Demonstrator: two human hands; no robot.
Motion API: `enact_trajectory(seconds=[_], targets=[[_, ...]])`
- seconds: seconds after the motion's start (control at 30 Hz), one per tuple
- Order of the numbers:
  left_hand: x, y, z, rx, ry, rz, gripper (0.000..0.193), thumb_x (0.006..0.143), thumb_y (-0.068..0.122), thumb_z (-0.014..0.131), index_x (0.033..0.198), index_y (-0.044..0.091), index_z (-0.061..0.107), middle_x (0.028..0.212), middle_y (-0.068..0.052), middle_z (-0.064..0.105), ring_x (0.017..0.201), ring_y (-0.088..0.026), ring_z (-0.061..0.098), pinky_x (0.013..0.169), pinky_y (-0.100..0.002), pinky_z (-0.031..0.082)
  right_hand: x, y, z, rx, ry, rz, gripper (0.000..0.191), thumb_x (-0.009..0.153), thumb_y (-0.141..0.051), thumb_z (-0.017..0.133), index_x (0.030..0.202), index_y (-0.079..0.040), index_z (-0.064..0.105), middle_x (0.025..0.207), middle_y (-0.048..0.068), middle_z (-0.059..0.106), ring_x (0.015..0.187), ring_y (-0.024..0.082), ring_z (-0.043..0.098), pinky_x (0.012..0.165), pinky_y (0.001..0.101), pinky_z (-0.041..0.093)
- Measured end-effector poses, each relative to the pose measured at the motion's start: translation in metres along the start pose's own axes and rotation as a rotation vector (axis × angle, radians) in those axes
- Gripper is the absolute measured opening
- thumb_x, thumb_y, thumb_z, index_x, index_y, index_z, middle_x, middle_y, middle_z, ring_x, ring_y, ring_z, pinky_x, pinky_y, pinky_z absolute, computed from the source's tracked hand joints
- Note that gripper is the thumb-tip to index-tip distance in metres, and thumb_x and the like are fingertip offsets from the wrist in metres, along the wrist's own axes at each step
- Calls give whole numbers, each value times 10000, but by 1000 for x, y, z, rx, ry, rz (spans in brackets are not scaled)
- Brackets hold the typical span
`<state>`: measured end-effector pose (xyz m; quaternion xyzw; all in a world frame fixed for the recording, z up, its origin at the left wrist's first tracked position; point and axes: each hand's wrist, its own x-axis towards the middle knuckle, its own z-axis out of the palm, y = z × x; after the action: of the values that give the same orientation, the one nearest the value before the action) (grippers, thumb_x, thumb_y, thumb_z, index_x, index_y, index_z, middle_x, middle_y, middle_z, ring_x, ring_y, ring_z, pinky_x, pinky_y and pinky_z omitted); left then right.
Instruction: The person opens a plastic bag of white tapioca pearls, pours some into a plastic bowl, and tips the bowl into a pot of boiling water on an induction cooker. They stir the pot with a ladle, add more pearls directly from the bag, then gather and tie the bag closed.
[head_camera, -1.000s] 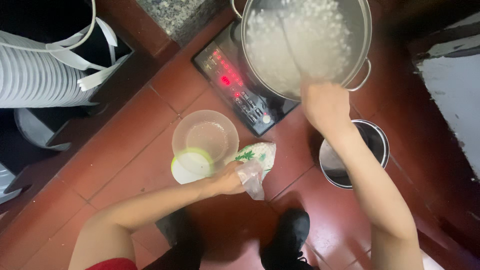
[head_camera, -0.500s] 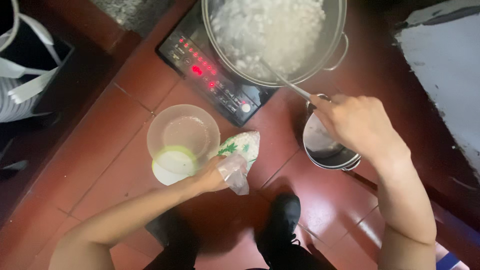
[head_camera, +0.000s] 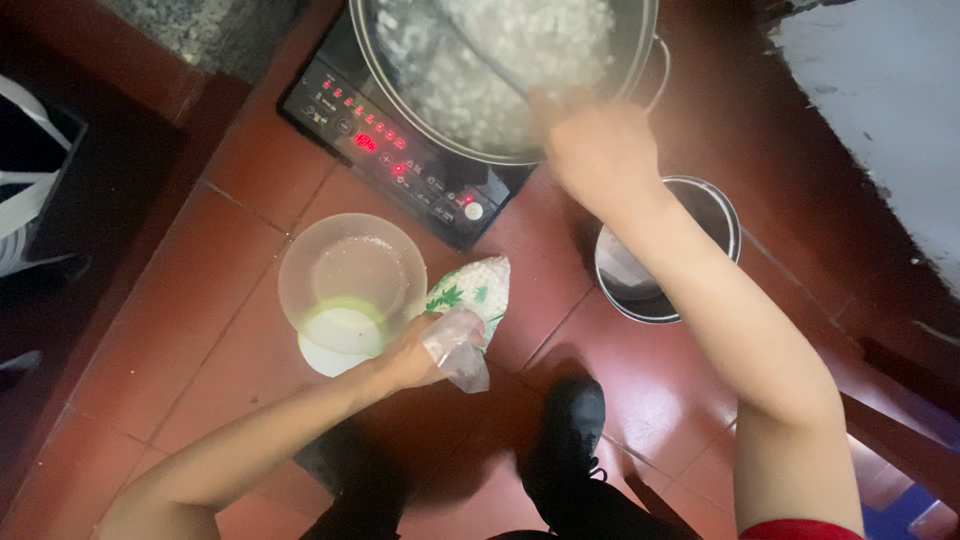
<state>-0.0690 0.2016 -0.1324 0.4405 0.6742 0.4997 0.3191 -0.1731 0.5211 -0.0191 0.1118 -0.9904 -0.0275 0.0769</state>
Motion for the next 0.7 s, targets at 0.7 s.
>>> enact_trajectory(seconds=[0.7], targets=[[3,2,2,-168,19,-169,174,982,191,649,1144,128,632,1050,-73,713,950,-277,689,858,-367,561,-35,10,-118,-94,-710,193,127,884,-143,619,867,-77,726,819,213,726,763,403,736,656,504,602]])
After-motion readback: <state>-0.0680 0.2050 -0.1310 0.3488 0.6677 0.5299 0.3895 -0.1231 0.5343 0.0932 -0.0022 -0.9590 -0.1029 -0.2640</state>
